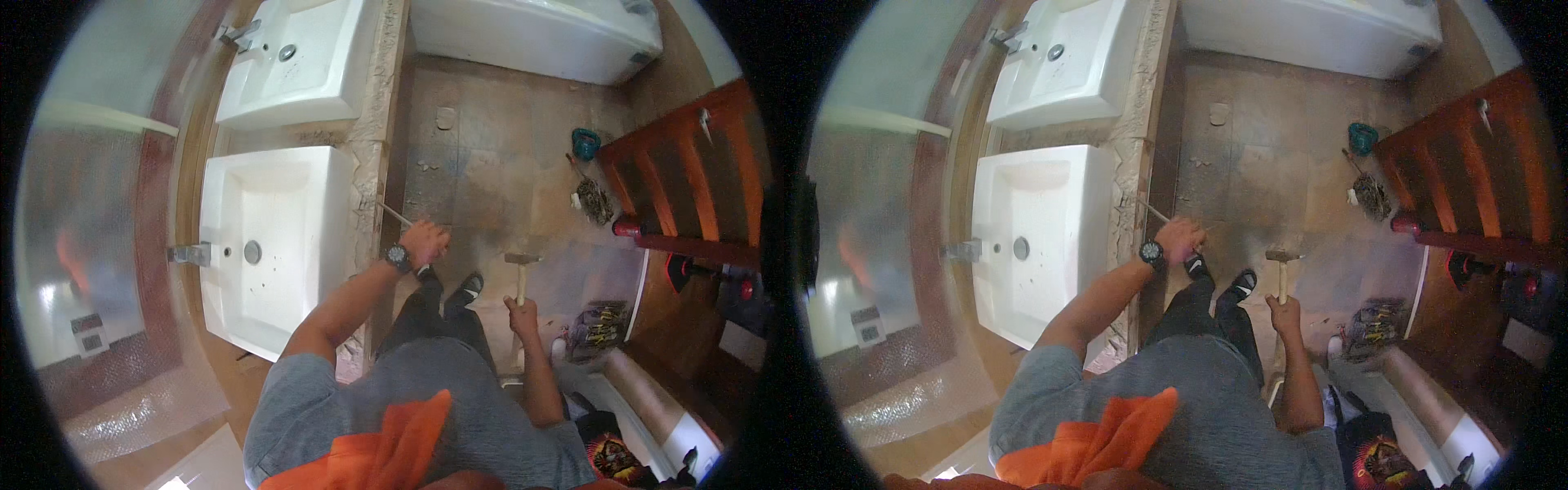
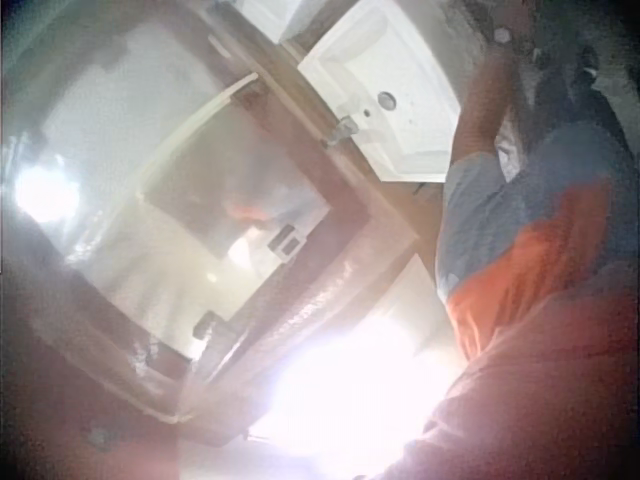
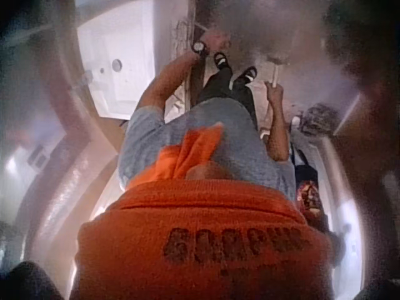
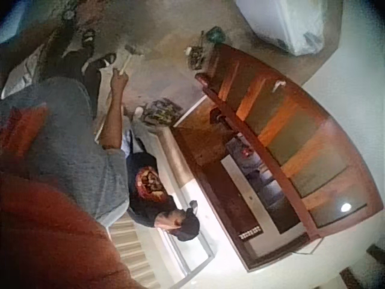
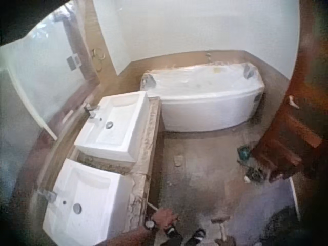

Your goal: The person uses a hammer and chisel to pry and break apart the wooden vanity base beneath two bathroom sinks. They repeatedly strike the chisel to loosen the structure, working along the front edge of the vanity.

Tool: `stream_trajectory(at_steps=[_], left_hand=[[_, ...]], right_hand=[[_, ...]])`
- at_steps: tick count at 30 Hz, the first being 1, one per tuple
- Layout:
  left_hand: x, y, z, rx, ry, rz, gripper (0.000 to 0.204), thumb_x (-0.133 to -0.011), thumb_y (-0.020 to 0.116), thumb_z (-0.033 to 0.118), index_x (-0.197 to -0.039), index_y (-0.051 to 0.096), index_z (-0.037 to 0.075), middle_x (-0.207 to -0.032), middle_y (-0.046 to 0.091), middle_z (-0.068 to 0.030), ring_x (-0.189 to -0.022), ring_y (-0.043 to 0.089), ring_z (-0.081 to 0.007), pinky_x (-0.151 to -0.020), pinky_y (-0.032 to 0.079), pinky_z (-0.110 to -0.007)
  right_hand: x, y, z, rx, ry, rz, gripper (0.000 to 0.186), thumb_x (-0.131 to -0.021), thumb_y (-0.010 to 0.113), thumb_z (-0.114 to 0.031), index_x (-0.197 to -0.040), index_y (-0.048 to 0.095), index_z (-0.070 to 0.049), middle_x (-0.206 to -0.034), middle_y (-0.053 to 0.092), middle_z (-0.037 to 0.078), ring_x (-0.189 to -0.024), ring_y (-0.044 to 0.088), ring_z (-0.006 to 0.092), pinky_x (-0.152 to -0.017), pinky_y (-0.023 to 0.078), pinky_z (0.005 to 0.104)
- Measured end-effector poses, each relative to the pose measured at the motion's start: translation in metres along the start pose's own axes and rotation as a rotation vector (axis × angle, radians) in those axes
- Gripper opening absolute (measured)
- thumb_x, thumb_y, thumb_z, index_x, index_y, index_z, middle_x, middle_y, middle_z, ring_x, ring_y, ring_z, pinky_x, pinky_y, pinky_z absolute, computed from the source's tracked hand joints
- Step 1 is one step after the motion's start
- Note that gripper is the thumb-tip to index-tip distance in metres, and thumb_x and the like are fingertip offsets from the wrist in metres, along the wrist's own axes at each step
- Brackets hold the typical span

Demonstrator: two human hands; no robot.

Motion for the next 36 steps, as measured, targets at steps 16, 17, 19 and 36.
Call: stream_trajectory(at_steps=[16, 17, 19, 36], left_hand=[[0.024, -0.048, -0.013, -0.051, -0.297, 0.785, 0.032, -0.082, 0.074, 0.022, -0.060, 0.052, 0.010, -0.058, 0.053, -0.0093, -0.055, 0.054, -0.0304, -0.053, 0.040, -0.043], [0.016, -0.059, -0.011, -0.002, -0.250, 0.832, 0.030, -0.081, 0.074, 0.019, -0.061, 0.053, 0.010, -0.058, 0.053, -0.0090, -0.055, 0.053, -0.0303, -0.053, 0.040, -0.043], [-0.003, -0.077, -0.001, 0.096, -0.153, 0.920, 0.026, -0.079, 0.076, 0.014, -0.063, 0.055, 0.010, -0.058, 0.053, -0.0084, -0.055, 0.053, -0.0300, -0.053, 0.041, -0.041], [0.016, -0.085, 0.016, 0.480, -0.412, 1.197, 0.025, -0.083, 0.072, 0.017, -0.064, 0.058, 0.007, -0.059, 0.055, -0.0113, -0.055, 0.056, -0.0312, -0.055, 0.045, -0.041]], right_hand=[[-0.006, -0.010, -0.045, 0.287, -0.148, -0.049, 0.043, -0.084, 0.075, -0.032, -0.061, 0.052, -0.004, -0.053, 0.050, 0.003, -0.049, 0.045, 0.0152, -0.049, 0.039, 0.0358], [-0.003, -0.011, -0.048, 0.308, -0.168, -0.052, 0.043, -0.083, 0.075, -0.033, -0.062, 0.052, -0.003, -0.053, 0.049, 0.004, -0.050, 0.045, 0.0153, -0.050, 0.039, 0.0360], [0.003, -0.014, -0.059, 0.356, -0.175, -0.062, 0.045, -0.083, 0.075, -0.034, -0.062, 0.052, -0.002, -0.053, 0.049, 0.005, -0.051, 0.044, 0.0156, -0.050, 0.039, 0.0367], [0.007, -0.018, -0.110, 0.502, -0.136, -0.110, 0.049, -0.083, 0.074, -0.040, -0.066, 0.053, 0.001, -0.056, 0.054, 0.013, -0.052, 0.050, 0.0239, -0.054, 0.043, 0.0435]])
Point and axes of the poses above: each hand's wrist, its own x-axis away from the middle knuckle, its own y-axis out of the palm, z = x × y, the point moved 2 cm from there along -x, towards the middle knuckle
